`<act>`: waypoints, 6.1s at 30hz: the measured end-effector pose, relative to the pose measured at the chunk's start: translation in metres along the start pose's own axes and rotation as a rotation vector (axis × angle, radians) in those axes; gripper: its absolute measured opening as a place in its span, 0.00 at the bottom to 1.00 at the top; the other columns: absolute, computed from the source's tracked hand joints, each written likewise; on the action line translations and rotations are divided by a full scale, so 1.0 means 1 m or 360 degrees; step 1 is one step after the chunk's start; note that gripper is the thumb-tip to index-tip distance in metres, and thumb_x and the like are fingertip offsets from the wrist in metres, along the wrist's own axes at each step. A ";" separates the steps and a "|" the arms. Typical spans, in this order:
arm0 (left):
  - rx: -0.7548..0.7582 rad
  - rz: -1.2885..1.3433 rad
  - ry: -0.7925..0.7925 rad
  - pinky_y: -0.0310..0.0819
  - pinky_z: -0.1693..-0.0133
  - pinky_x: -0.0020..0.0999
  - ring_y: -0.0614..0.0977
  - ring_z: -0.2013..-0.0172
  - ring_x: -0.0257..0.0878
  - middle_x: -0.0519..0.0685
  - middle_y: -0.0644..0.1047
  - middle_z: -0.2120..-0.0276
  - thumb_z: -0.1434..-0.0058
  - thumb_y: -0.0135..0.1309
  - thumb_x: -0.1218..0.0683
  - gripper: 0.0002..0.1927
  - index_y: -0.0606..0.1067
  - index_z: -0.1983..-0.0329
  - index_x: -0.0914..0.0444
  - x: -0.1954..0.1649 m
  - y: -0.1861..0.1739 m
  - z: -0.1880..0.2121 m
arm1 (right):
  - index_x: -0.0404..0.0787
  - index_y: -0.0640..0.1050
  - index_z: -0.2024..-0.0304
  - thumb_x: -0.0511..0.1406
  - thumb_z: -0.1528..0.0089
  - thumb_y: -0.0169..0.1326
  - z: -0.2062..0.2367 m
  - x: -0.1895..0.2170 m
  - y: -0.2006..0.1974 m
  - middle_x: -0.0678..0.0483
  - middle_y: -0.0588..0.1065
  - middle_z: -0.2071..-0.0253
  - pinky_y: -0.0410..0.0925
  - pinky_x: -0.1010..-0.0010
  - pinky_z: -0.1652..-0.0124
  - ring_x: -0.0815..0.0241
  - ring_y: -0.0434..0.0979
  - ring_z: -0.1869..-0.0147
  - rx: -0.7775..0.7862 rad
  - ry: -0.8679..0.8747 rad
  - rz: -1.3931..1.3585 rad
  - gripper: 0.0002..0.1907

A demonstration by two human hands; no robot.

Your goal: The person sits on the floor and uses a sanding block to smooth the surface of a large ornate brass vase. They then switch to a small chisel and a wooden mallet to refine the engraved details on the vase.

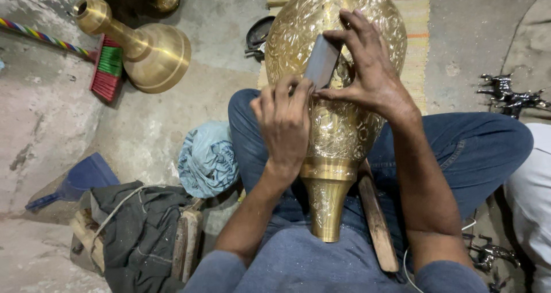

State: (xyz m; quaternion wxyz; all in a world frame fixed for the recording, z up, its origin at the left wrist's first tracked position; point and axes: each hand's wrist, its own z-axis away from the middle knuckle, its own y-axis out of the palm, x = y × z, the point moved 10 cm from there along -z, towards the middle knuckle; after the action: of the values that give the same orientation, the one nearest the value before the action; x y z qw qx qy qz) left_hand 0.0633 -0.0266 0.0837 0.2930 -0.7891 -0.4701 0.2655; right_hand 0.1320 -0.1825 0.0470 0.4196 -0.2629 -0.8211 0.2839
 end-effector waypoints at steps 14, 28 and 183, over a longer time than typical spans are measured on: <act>0.0005 -0.0113 0.0068 0.67 0.49 0.42 0.75 0.49 0.42 0.44 0.76 0.49 0.37 0.65 0.56 0.15 0.81 0.47 0.55 -0.004 0.003 -0.001 | 0.51 0.65 0.28 0.60 0.58 0.76 0.003 -0.005 0.002 0.45 0.52 0.20 0.46 0.35 0.23 0.42 0.45 0.16 0.0032 0.0094 -0.0068 0.61; 0.0041 -0.0003 -0.0016 0.65 0.51 0.42 0.74 0.52 0.40 0.43 0.76 0.51 0.36 0.65 0.54 0.14 0.80 0.48 0.55 -0.003 -0.004 -0.006 | 0.51 0.65 0.29 0.58 0.59 0.78 0.000 -0.002 0.000 0.44 0.52 0.21 0.45 0.35 0.24 0.39 0.46 0.16 0.0006 0.0041 0.0006 0.62; 0.0097 0.0133 0.0020 0.72 0.47 0.43 0.74 0.49 0.45 0.46 0.78 0.49 0.35 0.63 0.59 0.13 0.81 0.46 0.60 0.000 0.004 -0.005 | 0.49 0.66 0.27 0.68 0.55 0.68 0.005 -0.009 0.008 0.45 0.50 0.19 0.37 0.39 0.19 0.43 0.42 0.14 0.0030 0.0010 0.0001 0.62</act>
State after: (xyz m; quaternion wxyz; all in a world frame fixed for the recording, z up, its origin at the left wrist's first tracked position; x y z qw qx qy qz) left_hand 0.0687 -0.0296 0.0841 0.3086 -0.8003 -0.4266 0.2868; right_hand 0.1335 -0.1840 0.0341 0.4245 -0.2601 -0.8170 0.2910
